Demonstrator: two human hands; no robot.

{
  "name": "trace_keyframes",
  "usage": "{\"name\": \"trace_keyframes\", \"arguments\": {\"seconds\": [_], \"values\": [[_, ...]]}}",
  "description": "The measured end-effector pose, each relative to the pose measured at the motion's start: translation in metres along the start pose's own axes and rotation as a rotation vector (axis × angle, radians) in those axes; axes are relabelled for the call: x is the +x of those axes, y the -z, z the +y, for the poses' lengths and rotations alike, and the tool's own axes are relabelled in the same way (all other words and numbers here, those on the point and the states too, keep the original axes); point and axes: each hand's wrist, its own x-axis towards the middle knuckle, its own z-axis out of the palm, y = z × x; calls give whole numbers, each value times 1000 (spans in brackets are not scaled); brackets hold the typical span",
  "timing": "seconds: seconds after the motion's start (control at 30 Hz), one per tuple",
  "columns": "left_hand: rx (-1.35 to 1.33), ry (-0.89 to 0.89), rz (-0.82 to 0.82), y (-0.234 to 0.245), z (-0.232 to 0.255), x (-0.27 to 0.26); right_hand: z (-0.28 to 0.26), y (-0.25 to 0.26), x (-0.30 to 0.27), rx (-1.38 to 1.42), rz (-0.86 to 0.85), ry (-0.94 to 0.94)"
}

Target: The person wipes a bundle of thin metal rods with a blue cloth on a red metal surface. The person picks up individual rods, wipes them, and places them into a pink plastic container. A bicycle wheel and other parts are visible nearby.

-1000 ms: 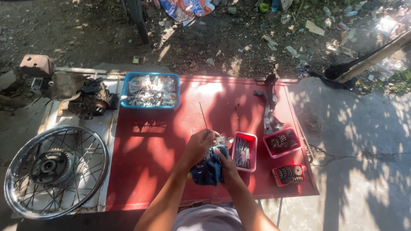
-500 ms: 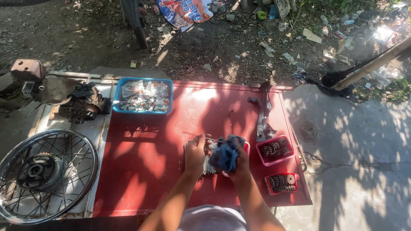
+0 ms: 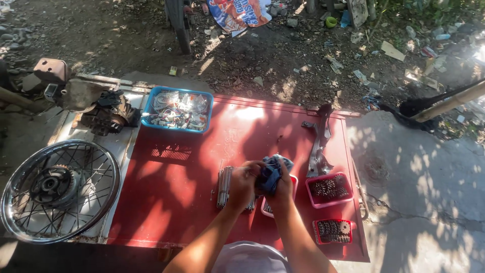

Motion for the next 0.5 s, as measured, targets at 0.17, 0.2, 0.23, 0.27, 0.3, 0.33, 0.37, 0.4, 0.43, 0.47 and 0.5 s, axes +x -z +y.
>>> {"name": "trace_keyframes", "arguments": {"seconds": [0.17, 0.2, 0.23, 0.27, 0.3, 0.33, 0.37, 0.4, 0.43, 0.47, 0.5], "values": [[-400, 413, 66, 25, -44, 24, 25, -14, -26, -220, -170, -59], [-383, 442, 36, 29, -46, 26, 32, -2, -24, -343, -192, -28], [-386, 438, 43, 25, -29, 26, 32, 2, -20, -347, -196, -33], [-215, 358, 12, 22, -13, 23, 33, 5, -17, -387, -173, -39], [-44, 278, -19, 20, 4, 21, 35, 9, -14, -428, -150, -45], [-44, 278, -11, 14, 10, 16, 35, 15, -9, -430, -154, -52], [122, 114, -27, 7, 17, 10, 36, 20, -4, -455, -138, -5], [285, -54, -46, 0, 23, 6, 35, 25, 2, -480, -121, 47], [285, -55, -41, -6, 26, 2, 31, 34, 8, -482, -125, 45], [377, -197, -29, -10, 29, -3, 27, 42, 14, -443, -194, 95], [470, -340, -17, -15, 32, -9, 25, 50, 21, -402, -264, 144]]}}
